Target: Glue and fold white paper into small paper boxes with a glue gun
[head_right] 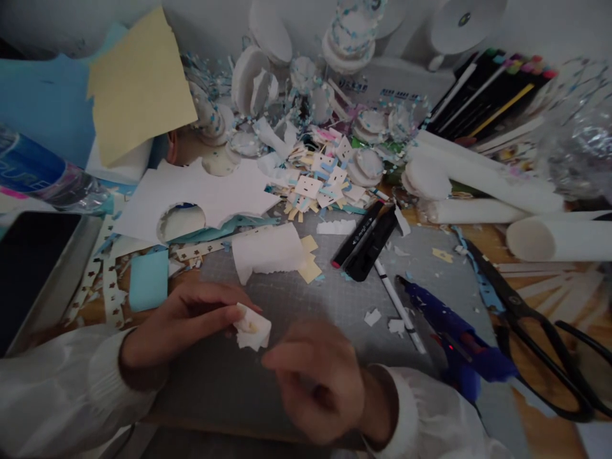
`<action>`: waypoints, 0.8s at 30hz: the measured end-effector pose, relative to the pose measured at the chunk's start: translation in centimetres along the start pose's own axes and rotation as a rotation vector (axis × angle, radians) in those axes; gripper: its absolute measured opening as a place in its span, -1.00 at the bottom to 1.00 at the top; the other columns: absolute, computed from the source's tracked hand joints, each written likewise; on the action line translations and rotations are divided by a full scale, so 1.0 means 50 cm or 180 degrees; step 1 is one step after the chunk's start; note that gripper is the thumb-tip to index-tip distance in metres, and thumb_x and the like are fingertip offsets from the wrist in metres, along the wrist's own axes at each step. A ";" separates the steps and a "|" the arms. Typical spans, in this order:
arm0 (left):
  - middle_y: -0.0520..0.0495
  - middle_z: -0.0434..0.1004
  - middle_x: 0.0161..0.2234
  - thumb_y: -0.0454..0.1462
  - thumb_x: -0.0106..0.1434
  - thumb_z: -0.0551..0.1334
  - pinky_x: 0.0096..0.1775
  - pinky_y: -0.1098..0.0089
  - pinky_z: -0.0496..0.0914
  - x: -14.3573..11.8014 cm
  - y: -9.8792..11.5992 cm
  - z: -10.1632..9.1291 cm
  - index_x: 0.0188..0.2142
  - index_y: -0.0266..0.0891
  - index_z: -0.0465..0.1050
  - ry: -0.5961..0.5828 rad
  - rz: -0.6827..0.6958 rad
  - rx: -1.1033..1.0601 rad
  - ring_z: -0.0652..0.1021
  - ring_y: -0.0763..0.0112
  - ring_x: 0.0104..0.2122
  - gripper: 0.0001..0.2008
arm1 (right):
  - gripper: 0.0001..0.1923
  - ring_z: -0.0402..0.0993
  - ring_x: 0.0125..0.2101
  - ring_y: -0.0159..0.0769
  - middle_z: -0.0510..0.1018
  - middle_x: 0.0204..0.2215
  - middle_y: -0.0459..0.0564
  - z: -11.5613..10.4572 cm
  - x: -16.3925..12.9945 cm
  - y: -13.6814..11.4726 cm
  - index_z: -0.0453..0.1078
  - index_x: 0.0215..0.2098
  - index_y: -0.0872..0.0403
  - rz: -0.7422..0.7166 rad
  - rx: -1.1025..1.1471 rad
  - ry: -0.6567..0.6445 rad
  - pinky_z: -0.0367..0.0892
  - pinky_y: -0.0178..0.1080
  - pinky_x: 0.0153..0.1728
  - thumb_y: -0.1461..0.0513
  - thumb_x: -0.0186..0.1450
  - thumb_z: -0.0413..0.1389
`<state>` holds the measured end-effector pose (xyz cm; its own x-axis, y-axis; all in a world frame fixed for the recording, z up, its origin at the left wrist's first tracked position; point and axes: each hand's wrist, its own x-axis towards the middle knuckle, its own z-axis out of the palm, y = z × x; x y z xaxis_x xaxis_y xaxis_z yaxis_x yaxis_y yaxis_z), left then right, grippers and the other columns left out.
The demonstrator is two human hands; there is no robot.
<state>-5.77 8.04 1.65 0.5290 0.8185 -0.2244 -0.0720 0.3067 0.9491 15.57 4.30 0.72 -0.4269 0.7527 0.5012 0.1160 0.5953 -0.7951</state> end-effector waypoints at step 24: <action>-0.12 0.62 -0.35 -0.43 0.21 0.26 -0.32 0.43 0.49 -0.006 0.007 0.006 -0.14 -0.19 0.57 0.0162 0.1612 0.1396 0.59 0.38 -0.37 -0.75 | -0.92 0.32 -0.50 -0.46 0.38 -0.45 -0.13 0.019 0.016 0.000 0.36 -0.24 -0.01 0.1505 0.1006 0.0184 0.26 -0.42 -0.55 0.29 0.30 0.09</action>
<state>-5.71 7.74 2.10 0.4790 0.8345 0.2724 0.0551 -0.3383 0.9394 14.38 4.63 0.80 -0.3430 0.9362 0.0770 0.0048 0.0837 -0.9965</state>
